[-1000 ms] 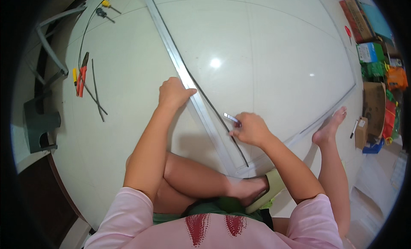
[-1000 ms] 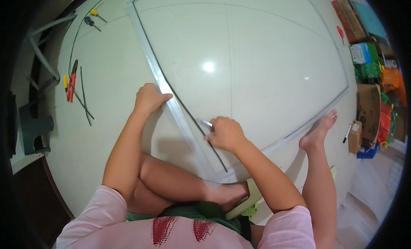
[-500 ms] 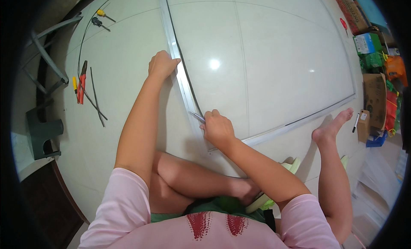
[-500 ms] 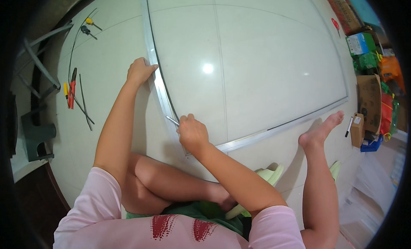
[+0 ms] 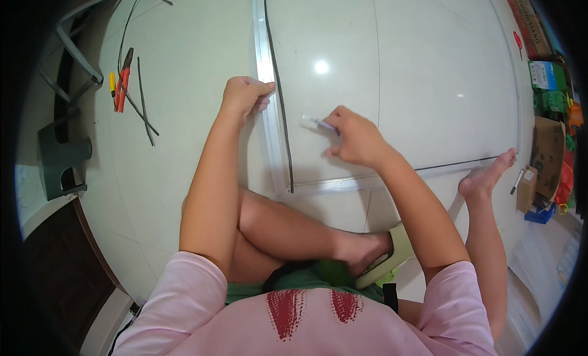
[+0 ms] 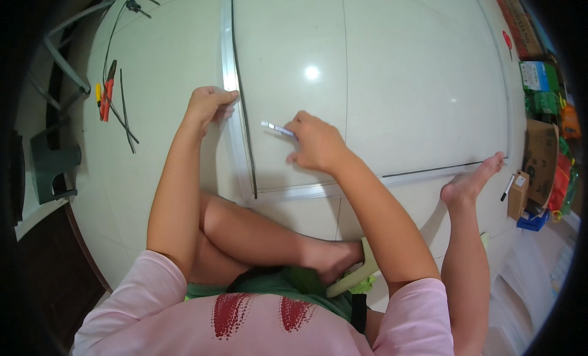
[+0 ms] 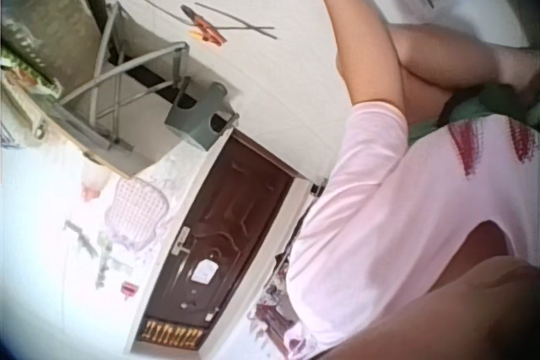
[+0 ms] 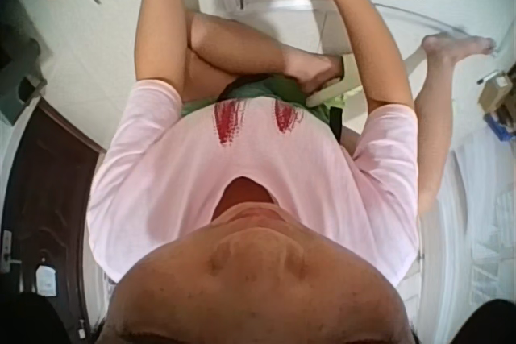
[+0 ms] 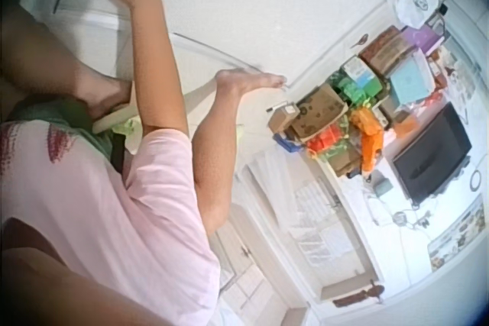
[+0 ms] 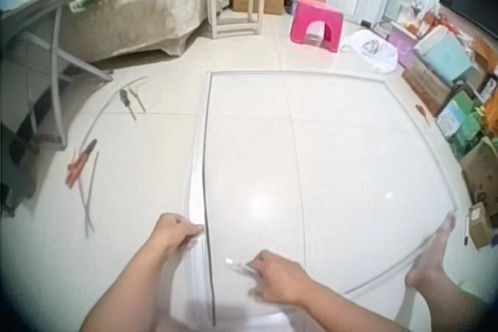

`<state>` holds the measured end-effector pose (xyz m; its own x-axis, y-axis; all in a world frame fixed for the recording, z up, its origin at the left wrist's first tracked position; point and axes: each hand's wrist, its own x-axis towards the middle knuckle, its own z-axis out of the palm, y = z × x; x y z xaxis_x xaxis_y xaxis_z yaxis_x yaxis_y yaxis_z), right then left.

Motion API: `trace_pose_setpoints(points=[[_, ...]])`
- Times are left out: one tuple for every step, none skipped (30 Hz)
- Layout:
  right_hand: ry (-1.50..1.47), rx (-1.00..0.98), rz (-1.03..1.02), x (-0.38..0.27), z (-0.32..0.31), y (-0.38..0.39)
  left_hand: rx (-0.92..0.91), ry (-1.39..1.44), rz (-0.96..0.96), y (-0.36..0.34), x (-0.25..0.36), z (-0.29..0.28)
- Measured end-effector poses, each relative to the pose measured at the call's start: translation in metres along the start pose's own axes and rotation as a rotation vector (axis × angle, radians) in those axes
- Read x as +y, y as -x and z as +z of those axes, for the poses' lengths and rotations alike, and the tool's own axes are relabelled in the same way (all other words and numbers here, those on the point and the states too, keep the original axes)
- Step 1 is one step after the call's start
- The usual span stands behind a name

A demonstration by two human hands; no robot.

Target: The person uses a pen to push a black cord into the groove of an aluminum window screen frame.

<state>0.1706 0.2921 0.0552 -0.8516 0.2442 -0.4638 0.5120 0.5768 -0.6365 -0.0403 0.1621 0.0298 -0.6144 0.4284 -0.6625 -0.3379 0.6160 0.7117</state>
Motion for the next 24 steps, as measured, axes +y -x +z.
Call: trace_pose_setpoints(points=[[0.052,-0.029,-0.029,-0.003,0.008,0.007,-0.016,0.008,0.018,0.001,-0.002,-0.001],[0.103,-0.058,-0.058,-0.005,0.015,0.013,-0.032,0.015,0.036,0.002,-0.005,-0.003],[0.087,-0.078,-0.046,-0.006,0.022,0.017,-0.029,0.014,0.029,-0.001,-0.007,-0.004],[0.088,-0.084,-0.039,-0.004,0.026,0.02,0.012,-0.077,0.078,-0.004,-0.007,0.001],[0.051,-0.023,-0.008,-0.003,0.031,0.023,0.054,-0.169,0.127,-0.004,-0.01,0.005],[0.014,0.038,0.022,-0.001,0.036,0.025,0.051,-0.166,0.12,-0.003,-0.013,0.007],[0.014,0.035,0.026,0.002,0.039,0.022,0.063,-0.207,0.122,0.0,-0.011,0.01],[-0.109,0.119,0.105,0.005,0.042,0.016,0.075,-0.248,0.124,0.002,-0.009,0.013],[-0.232,0.203,0.184,0.006,0.045,0.013,0.073,-0.247,0.12,0.004,-0.013,0.015],[-0.228,0.212,0.169,0.002,0.044,0.007,0.095,-0.303,0.142,0.002,-0.013,0.013],[-0.325,0.3,0.184,-0.004,0.044,0.0,0.12,-0.359,0.163,0.001,-0.015,0.011],[-0.423,0.385,0.196,-0.01,0.044,-0.006,0.146,-0.415,0.182,0.0,-0.017,0.01],[-0.42,0.403,0.162,-0.016,0.04,-0.017,0.142,-0.407,0.119,0.0,-0.015,0.008],[-0.437,0.419,0.188,-0.019,0.039,-0.026,0.167,-0.376,0.15,-0.001,-0.018,0.011],[-0.459,0.43,0.212,-0.025,0.036,-0.037,0.19,-0.374,0.168,-0.006,-0.023,0.011],[-0.461,0.44,0.184,-0.033,0.031,-0.049,0.199,-0.362,0.18,-0.007,-0.025,0.01],[-0.438,0.528,0.154,-0.035,0.027,-0.061,0.166,-0.347,0.13,-0.001,-0.018,0.012],[-0.415,0.615,0.122,-0.039,0.023,-0.074,0.132,-0.332,0.08,0.003,-0.011,0.013],[-0.418,0.614,0.107,-0.047,0.02,-0.089,0.147,-0.331,0.085,0.004,-0.011,0.01],[-0.449,0.648,0.122,-0.053,0.017,-0.105,0.126,-0.303,0.076,0.003,-0.013,0.008],[-0.481,0.682,0.138,-0.059,0.014,-0.12,0.104,-0.276,0.068,0.002,-0.015,0.007],[-0.48,0.681,0.135,-0.061,0.012,-0.134,0.107,-0.274,0.069,0.003,-0.013,0.008],[-0.491,0.648,0.175,-0.063,0.011,-0.146,0.083,-0.296,0.063,0.004,-0.01,0.009],[-0.501,0.616,0.215,-0.063,0.008,-0.155,0.057,-0.318,0.058,0.004,-0.006,0.01]])
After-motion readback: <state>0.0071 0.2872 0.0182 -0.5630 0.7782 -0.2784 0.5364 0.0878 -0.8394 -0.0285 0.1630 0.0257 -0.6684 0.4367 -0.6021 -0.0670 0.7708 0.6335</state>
